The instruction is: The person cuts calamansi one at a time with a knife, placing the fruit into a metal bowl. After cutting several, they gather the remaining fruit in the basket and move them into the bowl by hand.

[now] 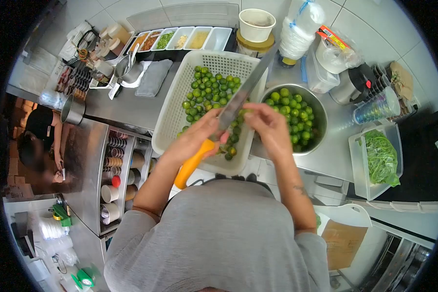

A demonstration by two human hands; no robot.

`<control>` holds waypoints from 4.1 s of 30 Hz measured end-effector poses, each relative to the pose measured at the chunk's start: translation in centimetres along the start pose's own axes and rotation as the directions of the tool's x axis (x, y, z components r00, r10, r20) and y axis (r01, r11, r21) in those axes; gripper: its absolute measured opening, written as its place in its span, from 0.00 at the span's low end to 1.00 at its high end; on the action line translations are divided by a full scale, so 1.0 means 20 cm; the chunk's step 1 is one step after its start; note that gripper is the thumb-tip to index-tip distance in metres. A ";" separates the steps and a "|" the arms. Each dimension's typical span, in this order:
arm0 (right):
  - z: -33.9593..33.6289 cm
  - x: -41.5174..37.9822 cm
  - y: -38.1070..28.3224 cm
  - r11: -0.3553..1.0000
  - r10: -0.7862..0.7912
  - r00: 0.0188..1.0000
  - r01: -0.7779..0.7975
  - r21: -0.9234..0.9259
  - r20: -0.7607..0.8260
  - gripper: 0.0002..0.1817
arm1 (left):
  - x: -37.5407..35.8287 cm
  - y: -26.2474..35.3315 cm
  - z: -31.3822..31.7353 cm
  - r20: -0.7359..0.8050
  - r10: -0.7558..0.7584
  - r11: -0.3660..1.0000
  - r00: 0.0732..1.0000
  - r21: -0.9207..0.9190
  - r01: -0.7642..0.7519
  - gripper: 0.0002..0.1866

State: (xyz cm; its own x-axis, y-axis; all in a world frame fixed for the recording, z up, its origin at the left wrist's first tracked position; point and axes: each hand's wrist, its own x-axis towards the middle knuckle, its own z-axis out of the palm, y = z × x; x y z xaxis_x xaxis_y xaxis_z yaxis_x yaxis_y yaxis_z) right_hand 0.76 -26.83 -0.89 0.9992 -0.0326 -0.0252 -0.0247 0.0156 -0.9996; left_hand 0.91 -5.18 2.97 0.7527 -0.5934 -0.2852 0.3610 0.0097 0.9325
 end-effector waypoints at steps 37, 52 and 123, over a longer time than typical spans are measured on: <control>0.09 0.11 0.10 0.787 0.107 0.915 -0.317 0.529 0.389 0.17 | -0.11 -0.20 -0.09 -0.251 0.226 0.961 0.941 0.217 -0.173 0.31; 0.09 0.00 0.06 0.924 -0.018 0.961 -0.089 0.372 0.274 0.17 | -0.05 -0.19 0.01 -0.137 0.227 0.959 0.964 0.205 -0.197 0.33; 0.07 0.01 0.02 0.954 -0.007 0.982 -0.050 0.295 0.189 0.18 | 0.02 -0.11 0.00 -0.101 0.300 0.937 0.949 0.217 -0.273 0.36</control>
State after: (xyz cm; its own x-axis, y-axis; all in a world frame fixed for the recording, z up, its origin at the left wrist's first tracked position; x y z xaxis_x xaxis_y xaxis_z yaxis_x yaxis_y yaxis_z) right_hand 0.92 -25.51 -1.29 0.9875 0.1567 -0.0151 -0.0638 0.3110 -0.9483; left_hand 0.36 -5.48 0.75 0.8779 -0.4787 -0.0133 0.0131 -0.0037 0.9999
